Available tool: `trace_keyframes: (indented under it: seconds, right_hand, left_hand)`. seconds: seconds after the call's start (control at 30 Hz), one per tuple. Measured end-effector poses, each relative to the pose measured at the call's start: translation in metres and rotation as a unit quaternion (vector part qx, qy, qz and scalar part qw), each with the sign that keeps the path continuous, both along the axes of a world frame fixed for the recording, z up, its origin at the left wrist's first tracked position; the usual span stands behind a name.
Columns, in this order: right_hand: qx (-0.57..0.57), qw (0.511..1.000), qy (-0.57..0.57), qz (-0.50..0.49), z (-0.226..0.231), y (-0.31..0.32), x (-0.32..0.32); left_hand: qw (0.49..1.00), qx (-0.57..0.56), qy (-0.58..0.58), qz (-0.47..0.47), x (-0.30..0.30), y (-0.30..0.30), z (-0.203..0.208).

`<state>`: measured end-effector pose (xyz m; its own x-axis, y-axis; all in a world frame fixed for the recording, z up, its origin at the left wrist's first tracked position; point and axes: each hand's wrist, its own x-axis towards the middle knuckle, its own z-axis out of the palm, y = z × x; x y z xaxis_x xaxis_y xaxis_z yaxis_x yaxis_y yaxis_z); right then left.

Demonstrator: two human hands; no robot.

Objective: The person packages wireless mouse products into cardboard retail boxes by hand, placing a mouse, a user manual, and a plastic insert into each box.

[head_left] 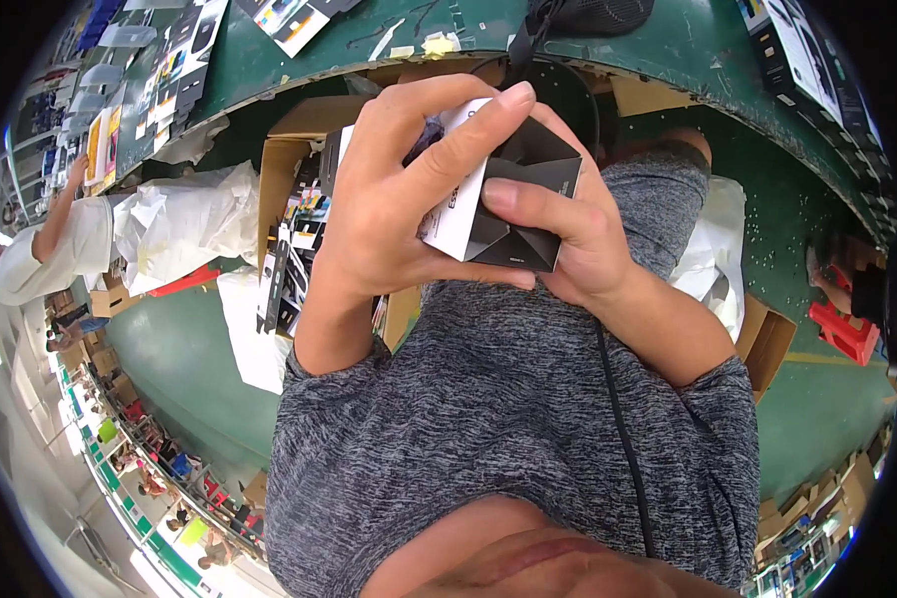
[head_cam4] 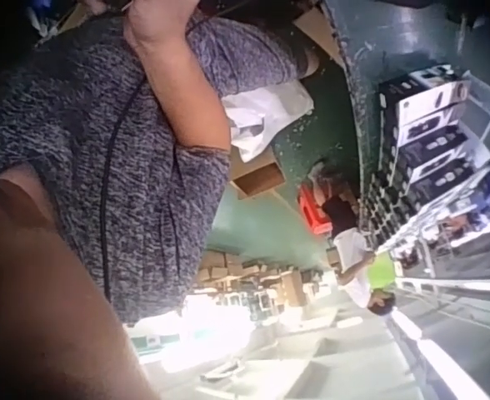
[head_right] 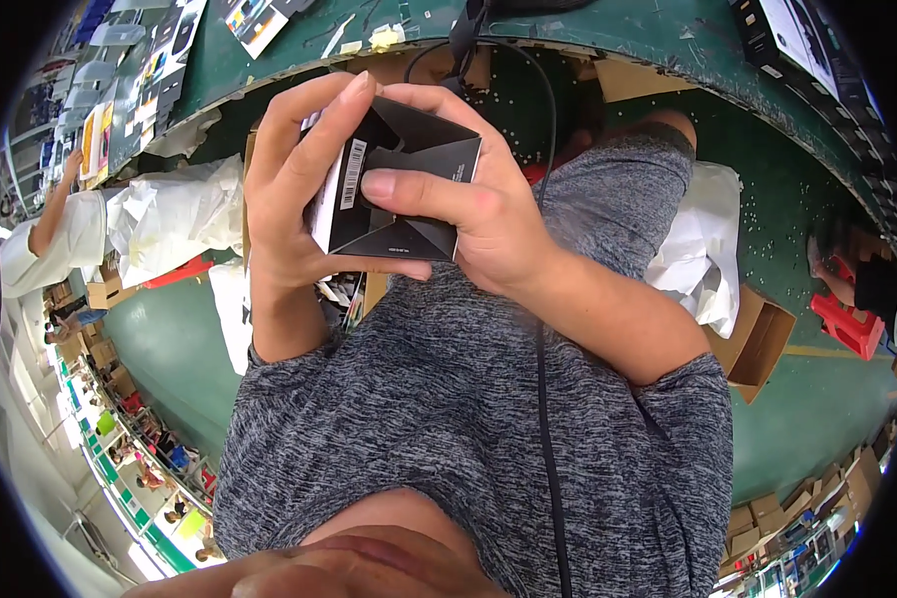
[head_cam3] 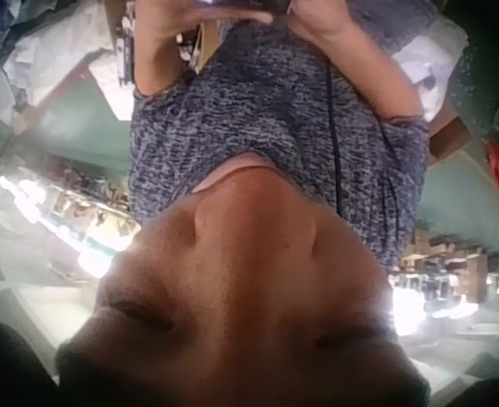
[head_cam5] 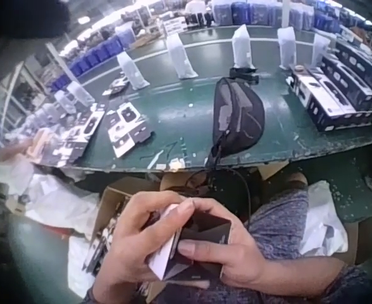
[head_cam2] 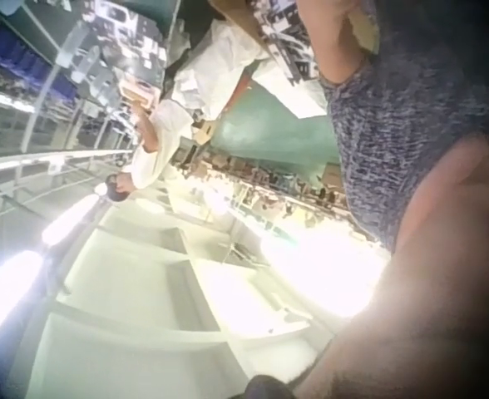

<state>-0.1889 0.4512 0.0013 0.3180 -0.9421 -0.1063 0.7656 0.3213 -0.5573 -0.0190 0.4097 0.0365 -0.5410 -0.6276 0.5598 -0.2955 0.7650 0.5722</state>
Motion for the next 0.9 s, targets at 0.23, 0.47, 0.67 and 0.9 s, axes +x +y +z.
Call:
trace_keyframes:
  seconds: [0.23,0.47,0.67,0.9]
  right_hand:
    - [-0.015,0.999,0.040,-0.010,0.000,-0.006,-0.003]
    - [-0.024,0.998,0.059,-0.010,-0.008,-0.011,-0.006]
    - [-0.030,0.998,0.048,-0.022,-0.008,-0.009,-0.006]
    - [-0.042,0.996,0.084,-0.009,-0.016,-0.012,-0.013]
  left_hand:
    - [1.000,0.017,-0.011,0.011,0.000,-0.004,-0.005]
    - [0.997,-0.028,-0.066,0.000,0.002,-0.011,-0.008]
    - [0.997,-0.037,-0.064,0.017,0.000,-0.007,-0.006]
    - [0.997,-0.037,-0.066,0.021,-0.006,-0.008,-0.007]
